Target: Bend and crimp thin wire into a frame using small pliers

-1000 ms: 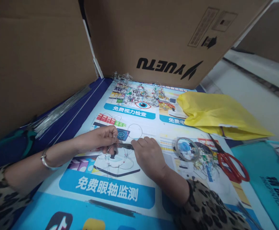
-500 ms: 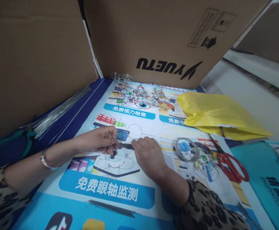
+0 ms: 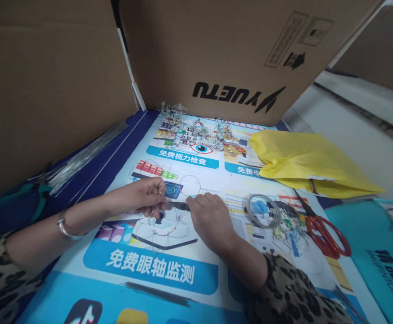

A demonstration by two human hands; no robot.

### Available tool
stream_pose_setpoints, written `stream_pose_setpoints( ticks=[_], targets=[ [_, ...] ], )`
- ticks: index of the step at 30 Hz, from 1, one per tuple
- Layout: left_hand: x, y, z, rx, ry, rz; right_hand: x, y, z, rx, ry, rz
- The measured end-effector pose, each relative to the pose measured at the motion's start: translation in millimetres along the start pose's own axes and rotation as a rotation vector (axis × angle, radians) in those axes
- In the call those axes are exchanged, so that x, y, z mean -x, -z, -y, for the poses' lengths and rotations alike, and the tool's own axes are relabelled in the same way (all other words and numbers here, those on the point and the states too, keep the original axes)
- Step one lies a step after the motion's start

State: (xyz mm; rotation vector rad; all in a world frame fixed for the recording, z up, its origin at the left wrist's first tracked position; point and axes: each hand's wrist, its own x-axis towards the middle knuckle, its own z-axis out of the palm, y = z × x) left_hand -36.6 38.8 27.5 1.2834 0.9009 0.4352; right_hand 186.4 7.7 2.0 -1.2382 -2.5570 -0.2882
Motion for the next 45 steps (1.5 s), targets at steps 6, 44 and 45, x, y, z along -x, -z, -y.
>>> stream_pose_setpoints(
  ticks=[6, 44, 45],
  targets=[
    [-0.1, -1.4, -0.6, 0.006, -0.002, -0.007, -0.1, -0.7, 1.8, -0.011, 0.010, -0.019],
    [-1.1, 1.0, -1.8, 0.045, 0.042, 0.014, -0.6, 3.0, 2.3, 0.073, 0.035, -0.017],
    [-1.1, 1.1, -1.6, 0.052, 0.038, 0.014, -0.7, 2.6, 2.3, 0.073, 0.033, -0.018]
  ],
)
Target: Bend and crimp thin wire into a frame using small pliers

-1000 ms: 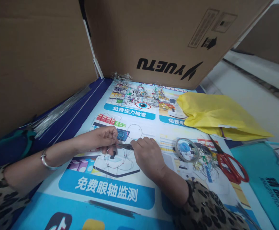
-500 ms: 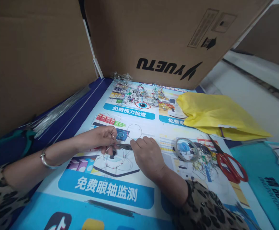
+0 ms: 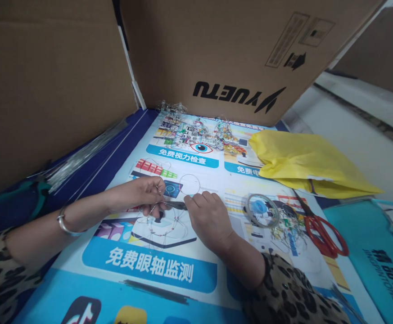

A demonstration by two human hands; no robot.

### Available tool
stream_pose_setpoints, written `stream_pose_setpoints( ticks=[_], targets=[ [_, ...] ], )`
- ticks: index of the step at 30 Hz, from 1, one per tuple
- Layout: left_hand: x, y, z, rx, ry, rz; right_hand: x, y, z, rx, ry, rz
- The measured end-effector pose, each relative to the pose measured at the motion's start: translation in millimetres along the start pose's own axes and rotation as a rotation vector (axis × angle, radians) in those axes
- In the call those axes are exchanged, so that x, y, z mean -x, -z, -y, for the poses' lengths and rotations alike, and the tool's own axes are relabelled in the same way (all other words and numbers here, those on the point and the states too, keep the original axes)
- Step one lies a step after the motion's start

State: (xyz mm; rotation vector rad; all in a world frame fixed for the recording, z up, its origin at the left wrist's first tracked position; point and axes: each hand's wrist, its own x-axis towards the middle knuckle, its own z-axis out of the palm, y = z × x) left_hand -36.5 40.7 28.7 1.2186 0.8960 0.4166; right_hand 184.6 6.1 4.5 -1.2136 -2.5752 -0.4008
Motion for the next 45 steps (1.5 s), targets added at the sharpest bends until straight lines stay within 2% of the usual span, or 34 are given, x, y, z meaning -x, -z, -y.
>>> stream_pose_setpoints(
  ticks=[21, 33, 45],
  targets=[
    [2.8, -1.3, -3.1, -0.057, -0.029, 0.031, -2.7, -1.5, 3.5, -0.049, 0.008, -0.010],
    [0.5, 0.9, 2.1, -0.040, -0.010, 0.032, -4.1, 3.6, 1.0, 0.074, 0.076, -0.018],
    [0.4, 2.5, 4.8, -0.024, -0.038, 0.037, -3.1, -0.4, -0.2, 0.006, 0.010, -0.004]
  ],
)
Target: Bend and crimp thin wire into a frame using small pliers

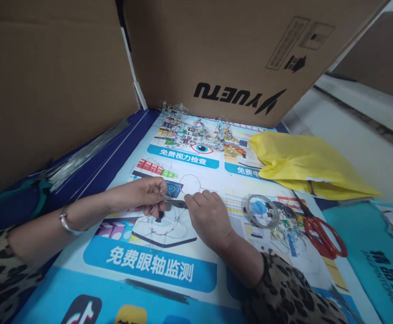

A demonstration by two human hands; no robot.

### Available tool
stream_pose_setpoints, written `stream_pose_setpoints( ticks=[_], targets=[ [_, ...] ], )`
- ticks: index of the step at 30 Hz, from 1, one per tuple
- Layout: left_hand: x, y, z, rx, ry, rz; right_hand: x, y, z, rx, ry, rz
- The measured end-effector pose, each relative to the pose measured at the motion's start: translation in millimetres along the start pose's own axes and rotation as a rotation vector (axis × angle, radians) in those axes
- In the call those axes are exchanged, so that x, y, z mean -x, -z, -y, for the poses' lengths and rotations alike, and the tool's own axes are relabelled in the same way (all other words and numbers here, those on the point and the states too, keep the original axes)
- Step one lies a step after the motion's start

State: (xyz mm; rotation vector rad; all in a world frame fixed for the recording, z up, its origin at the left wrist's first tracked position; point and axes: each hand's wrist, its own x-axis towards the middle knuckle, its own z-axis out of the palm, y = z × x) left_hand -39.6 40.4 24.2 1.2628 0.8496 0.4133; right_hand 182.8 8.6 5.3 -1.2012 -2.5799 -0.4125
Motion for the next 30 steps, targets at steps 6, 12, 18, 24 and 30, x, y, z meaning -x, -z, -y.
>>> stream_pose_setpoints(
  ticks=[6, 12, 18, 24, 30],
  targets=[
    [0.5, -2.2, -4.2, 0.021, -0.022, -0.027, 1.1, -3.4, -2.1, -0.087, -0.056, 0.019],
    [-0.5, -0.6, -2.2, 0.031, -0.052, -0.026, 1.6, -3.8, -3.5, -0.126, -0.079, 0.014],
    [-0.5, 0.9, -1.3, -0.028, -0.040, 0.003, 1.0, -3.9, -1.5, -0.135, -0.097, 0.009],
    [0.9, -2.2, -6.7, -0.007, -0.027, -0.018, 0.9, -4.5, -0.5, -0.142, -0.095, 0.001],
    [1.8, -2.4, -7.8, -0.022, -0.027, -0.025, 2.1, -4.2, -0.3, -0.144, -0.080, -0.018]
  ],
)
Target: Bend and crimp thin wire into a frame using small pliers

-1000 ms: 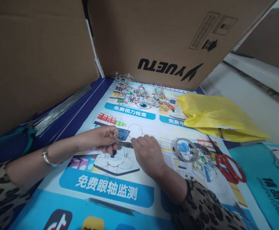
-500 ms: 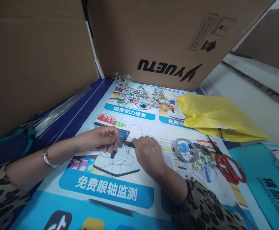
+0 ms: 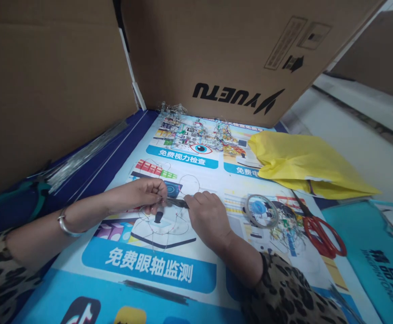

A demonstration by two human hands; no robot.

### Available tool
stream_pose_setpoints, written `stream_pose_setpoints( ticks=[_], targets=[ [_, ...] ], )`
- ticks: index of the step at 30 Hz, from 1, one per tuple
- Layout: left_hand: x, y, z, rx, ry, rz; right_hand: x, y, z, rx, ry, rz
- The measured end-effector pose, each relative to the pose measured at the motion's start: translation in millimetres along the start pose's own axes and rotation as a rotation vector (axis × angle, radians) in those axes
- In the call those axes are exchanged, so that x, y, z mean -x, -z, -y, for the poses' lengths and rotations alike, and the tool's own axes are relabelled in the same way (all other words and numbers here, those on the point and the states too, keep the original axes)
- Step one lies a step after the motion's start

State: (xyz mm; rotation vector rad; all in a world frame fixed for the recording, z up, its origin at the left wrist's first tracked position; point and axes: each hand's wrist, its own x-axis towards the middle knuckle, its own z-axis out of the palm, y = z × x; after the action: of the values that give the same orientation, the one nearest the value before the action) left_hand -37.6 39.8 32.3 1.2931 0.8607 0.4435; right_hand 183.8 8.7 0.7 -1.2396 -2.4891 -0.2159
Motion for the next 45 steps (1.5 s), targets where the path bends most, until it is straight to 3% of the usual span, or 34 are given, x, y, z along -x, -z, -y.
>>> stream_pose_setpoints(
  ticks=[22, 45],
  targets=[
    [-0.5, -0.3, -0.2, 0.036, 0.026, -0.050, -1.0, 1.6, 0.4, 0.016, 0.009, -0.026],
    [-2.1, -0.4, 5.8, 0.038, -0.004, -0.054, -0.9, 0.6, 1.8, 0.074, 0.021, 0.027]
  ],
)
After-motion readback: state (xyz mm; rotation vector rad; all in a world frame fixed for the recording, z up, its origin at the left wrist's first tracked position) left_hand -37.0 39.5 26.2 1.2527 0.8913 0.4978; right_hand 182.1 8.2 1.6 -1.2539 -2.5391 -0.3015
